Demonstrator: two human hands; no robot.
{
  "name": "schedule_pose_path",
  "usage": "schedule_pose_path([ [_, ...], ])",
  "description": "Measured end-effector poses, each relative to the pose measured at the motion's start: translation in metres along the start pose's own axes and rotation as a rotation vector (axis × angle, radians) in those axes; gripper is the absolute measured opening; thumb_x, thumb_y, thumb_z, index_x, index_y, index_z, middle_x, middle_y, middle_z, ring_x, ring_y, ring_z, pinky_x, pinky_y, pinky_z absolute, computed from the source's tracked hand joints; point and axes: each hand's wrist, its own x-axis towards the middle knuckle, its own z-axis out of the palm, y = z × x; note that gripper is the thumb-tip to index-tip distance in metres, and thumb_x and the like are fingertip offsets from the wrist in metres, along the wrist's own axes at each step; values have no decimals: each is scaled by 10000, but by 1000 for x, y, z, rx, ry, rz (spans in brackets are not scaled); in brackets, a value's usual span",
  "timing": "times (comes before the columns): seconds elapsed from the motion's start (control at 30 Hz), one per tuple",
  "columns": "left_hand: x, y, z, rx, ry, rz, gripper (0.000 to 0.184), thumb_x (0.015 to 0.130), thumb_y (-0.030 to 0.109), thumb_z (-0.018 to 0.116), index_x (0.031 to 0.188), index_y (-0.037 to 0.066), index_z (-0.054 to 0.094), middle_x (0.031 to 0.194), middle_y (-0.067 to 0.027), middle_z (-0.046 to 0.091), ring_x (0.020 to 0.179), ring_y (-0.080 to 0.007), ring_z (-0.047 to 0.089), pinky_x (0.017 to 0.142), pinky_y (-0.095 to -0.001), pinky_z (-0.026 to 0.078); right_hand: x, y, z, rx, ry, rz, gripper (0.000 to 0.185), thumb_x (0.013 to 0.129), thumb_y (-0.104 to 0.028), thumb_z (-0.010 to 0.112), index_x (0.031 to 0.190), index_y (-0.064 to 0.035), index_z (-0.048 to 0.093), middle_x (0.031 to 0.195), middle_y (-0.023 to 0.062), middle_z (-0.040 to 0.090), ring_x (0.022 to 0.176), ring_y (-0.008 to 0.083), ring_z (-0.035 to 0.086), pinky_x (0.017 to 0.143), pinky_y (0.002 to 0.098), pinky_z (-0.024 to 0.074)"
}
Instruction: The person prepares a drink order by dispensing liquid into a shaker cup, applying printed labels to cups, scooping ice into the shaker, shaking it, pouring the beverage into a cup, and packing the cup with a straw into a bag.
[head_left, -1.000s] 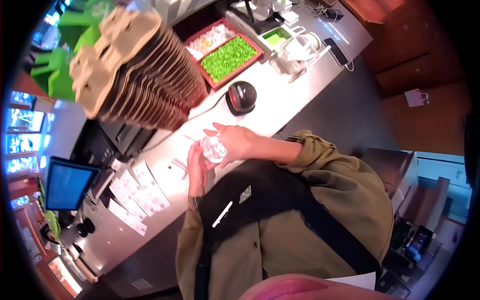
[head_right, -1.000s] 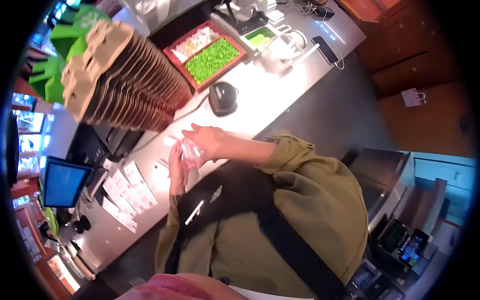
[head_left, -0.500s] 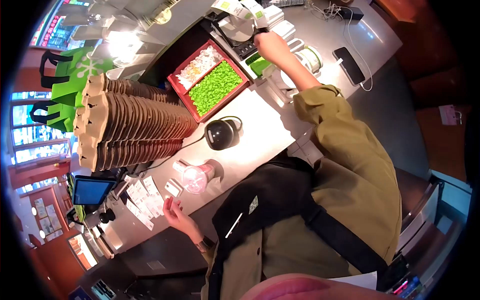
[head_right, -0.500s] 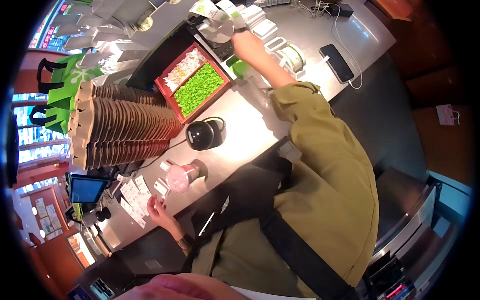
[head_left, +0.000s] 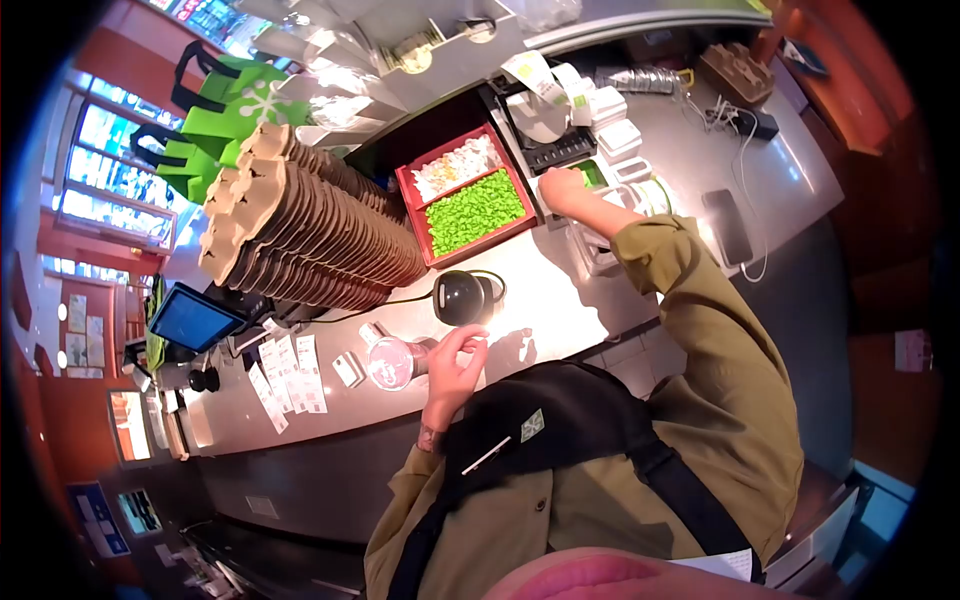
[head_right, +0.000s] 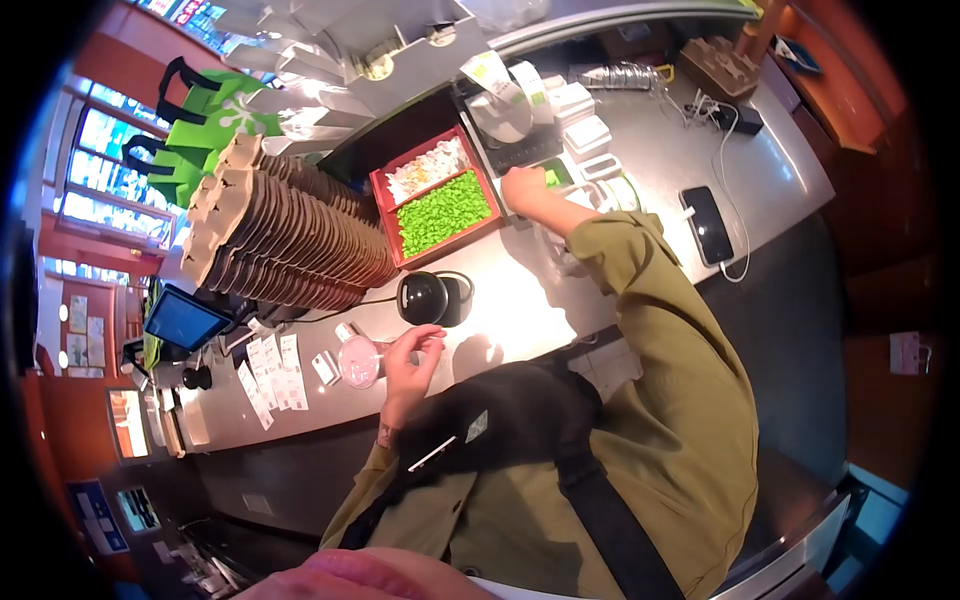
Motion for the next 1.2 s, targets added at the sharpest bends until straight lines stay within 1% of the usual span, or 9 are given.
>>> schedule_pose_path([
  [0.2,26,12,22,-52,-12,85,174,802,28,598,972,-4,608,904,-126,649,815,-216,648,725,-288,503,8,33,-6,11,209,-2,164,744,-122,560,812,-69,700,843,152,659,822,333,643,773,426,502],
  [0.4,137,-13,112,312,-8,585,156,825,100,499,891,-18,576,877,-163,605,849,-360,582,794,-410,480,-26,57,-34,288,420,-215,174,795,-110,549,905,-32,658,825,208,624,835,370,598,736,454,471],
  [0.47,173,-5,135,604,-150,337,134,729,68,505,814,-10,573,861,-179,606,828,-338,601,737,-429,478,-36,58,-32,301,416,-209,181,805,-103,540,934,-30,643,832,212,626,842,370,601,736,459,467],
  [0.57,201,-13,158,1114,-166,432,187,725,192,523,748,111,690,765,-81,656,750,-236,628,689,-398,412,-57,51,-45,315,554,-253,177,822,-105,520,950,-30,616,861,203,621,811,386,596,712,445,470],
  [0.87,254,-79,182,1089,-211,393,372,804,435,518,947,122,658,964,-60,664,1035,-258,555,932,-513,316,-75,48,-92,360,886,-394,166,817,-26,505,941,-22,615,840,179,629,738,345,616,657,397,491],
  [0.93,256,-50,173,1010,-350,275,353,823,372,489,1007,114,645,960,-85,664,968,-286,578,906,-470,354,-93,47,-167,306,1364,-485,225,785,12,517,970,-37,636,849,172,640,715,278,638,658,331,504],
  [1.0,244,-22,156,929,-508,151,347,843,308,459,1066,107,632,955,-109,665,902,-315,601,881,-427,392,-142,39,-235,543,1071,-248,219,825,2,512,1005,-24,633,814,51,657,706,128,625,660,251,495],
  [1.1,228,-11,143,341,-65,359,332,871,237,407,1095,104,612,1019,-146,648,935,-324,595,874,-394,411,-170,20,-269,1376,542,-482,139,900,-106,540,959,-26,636,730,3,608,666,66,571,621,209,459],
  [1.2,161,57,102,-982,-355,195,470,913,259,397,1277,-32,463,1274,-151,516,1228,-244,444,1052,-339,292,-154,35,-246,1361,348,-372,203,873,-76,499,1016,26,601,934,60,620,806,126,577,714,233,462],
])
